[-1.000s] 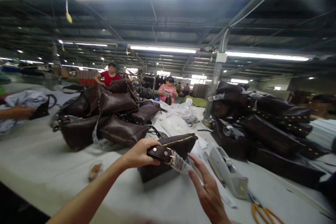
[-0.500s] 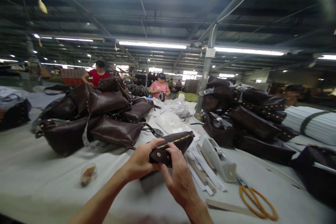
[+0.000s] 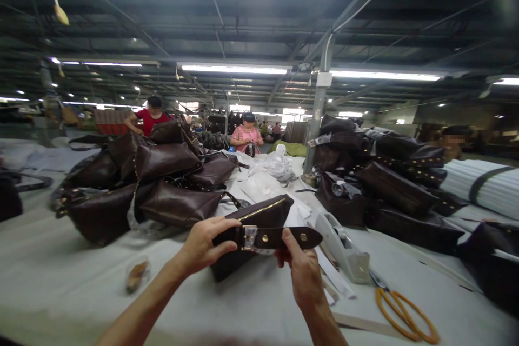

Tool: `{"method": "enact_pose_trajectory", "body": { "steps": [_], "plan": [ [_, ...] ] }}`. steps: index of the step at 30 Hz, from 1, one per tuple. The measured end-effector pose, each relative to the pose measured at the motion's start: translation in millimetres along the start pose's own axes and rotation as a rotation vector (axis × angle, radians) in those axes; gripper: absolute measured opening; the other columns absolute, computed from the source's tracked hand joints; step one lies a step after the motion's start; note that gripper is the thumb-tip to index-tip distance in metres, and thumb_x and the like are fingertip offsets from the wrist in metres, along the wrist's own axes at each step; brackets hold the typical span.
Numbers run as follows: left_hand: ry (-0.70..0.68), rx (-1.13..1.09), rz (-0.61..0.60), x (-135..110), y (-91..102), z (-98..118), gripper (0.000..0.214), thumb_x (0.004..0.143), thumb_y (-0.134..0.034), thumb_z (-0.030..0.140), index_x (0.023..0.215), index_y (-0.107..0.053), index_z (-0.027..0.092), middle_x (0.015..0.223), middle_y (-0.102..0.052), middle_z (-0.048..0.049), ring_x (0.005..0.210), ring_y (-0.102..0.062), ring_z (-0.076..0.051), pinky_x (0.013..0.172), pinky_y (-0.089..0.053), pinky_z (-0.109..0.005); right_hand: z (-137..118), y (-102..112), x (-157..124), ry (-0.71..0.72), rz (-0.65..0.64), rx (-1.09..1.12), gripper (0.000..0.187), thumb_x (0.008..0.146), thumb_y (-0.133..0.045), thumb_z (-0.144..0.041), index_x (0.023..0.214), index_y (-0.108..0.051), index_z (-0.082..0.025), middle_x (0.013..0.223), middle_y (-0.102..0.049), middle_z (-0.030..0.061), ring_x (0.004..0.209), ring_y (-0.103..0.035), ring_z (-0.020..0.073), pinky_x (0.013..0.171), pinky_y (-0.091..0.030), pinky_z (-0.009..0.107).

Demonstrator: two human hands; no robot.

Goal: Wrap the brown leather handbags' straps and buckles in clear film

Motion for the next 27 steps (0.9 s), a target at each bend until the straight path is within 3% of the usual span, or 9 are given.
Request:
{"method": "enact_pose_trajectory", "body": {
  "steps": [4,7,10,15,19,21,24,27],
  "plan": [
    [-0.076,0.216,0.022,3,-0.8,25,0.035,0.082,-0.063,0.021,0.117,-0.060,0.021,0.109,-0.062,-0.0096,0.098,-0.055,-0.028,0.084,-0.044,-0.042,-2,-21,2,-0.026,-0.157,0.107,0.048,0.072,-0.069,-0.062,0.072,-0.068,-0.014,0.060,-0.068,0.0045,0.052,-0.060,0.0171,0.047,-0.047,0.028],
    [-0.105,0.164,0.053,4,-7.5,44,0.028,0.084,-0.052,0.013,0.111,-0.056,0.017,0.113,-0.060,-0.0111,0.105,-0.052,-0.027,0.091,-0.042,-0.043,-3,-33,-1,-0.069,-0.221,0.283,0.042,0.072,-0.074,-0.056,0.079,-0.069,-0.014,0.066,-0.070,0.0036,0.052,-0.061,0.0153,0.047,-0.048,0.027],
    [-0.054,0.120,0.101,7,-11.8,44,0.016,0.086,-0.046,0.014,0.100,-0.054,0.015,0.098,-0.062,-0.0104,0.092,-0.054,-0.025,0.083,-0.045,-0.041,-5,-37,-2,-0.142,-0.213,0.488,0.038,0.068,-0.080,-0.050,0.076,-0.068,-0.015,0.063,-0.069,0.0017,0.050,-0.060,0.0129,0.047,-0.050,0.025],
    [-0.066,0.306,0.137,11,-23.6,39,0.012,0.086,-0.043,0.014,0.087,-0.054,0.017,0.090,-0.060,-0.0104,0.085,-0.053,-0.027,0.076,-0.043,-0.042,4,-31,-1,-0.236,-0.154,0.630,0.034,0.067,-0.082,-0.045,0.081,-0.069,-0.017,0.069,-0.072,0.0003,0.054,-0.064,0.0123,0.051,-0.053,0.023],
    [-0.086,0.278,0.208,11,-26.8,39,0.017,0.091,-0.039,0.016,0.088,-0.056,0.017,0.094,-0.060,-0.0098,0.088,-0.053,-0.026,0.077,-0.042,-0.041,16,-18,3,-0.168,-0.099,0.536,0.034,0.073,-0.075,-0.051,0.081,-0.068,-0.019,0.074,-0.073,0.0009,0.060,-0.067,0.0156,0.056,-0.056,0.028],
    [-0.049,0.209,0.262,11,-23.8,37,0.019,0.092,-0.037,0.016,0.086,-0.055,0.018,0.095,-0.059,-0.0095,0.088,-0.052,-0.024,0.077,-0.042,-0.039,14,-12,5,-0.057,-0.098,0.381,0.038,0.079,-0.068,-0.056,0.088,-0.070,-0.019,0.086,-0.075,0.0046,0.075,-0.070,0.0210,0.069,-0.059,0.035],
    [0.009,0.037,0.313,13,-19.4,35,0.023,0.093,-0.032,0.016,0.083,-0.053,0.019,0.093,-0.058,-0.0085,0.086,-0.052,-0.022,0.078,-0.043,-0.038,0,-19,4,0.156,-0.211,0.055,0.050,0.088,-0.050,-0.061,0.109,-0.070,-0.020,0.110,-0.072,0.0094,0.112,-0.062,0.0255,0.102,-0.048,0.042],
    [0.042,-0.207,0.352,18,-13.6,34,0.024,0.094,-0.030,0.020,0.082,-0.050,0.020,0.089,-0.055,-0.0064,0.084,-0.052,-0.020,0.078,-0.044,-0.036,-8,-42,-5,0.290,-0.424,-0.164,0.054,0.095,-0.037,-0.056,0.131,-0.058,-0.021,0.125,-0.065,0.0098,0.128,-0.051,0.0242,0.112,-0.035,0.044]
  ]
}}
Point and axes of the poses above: each hand's wrist, its own x-axis towards the middle knuckle, its own y-axis out of the back of the hand, z = x × y, the point moved 8 cm from there along x, towards the middle knuckle
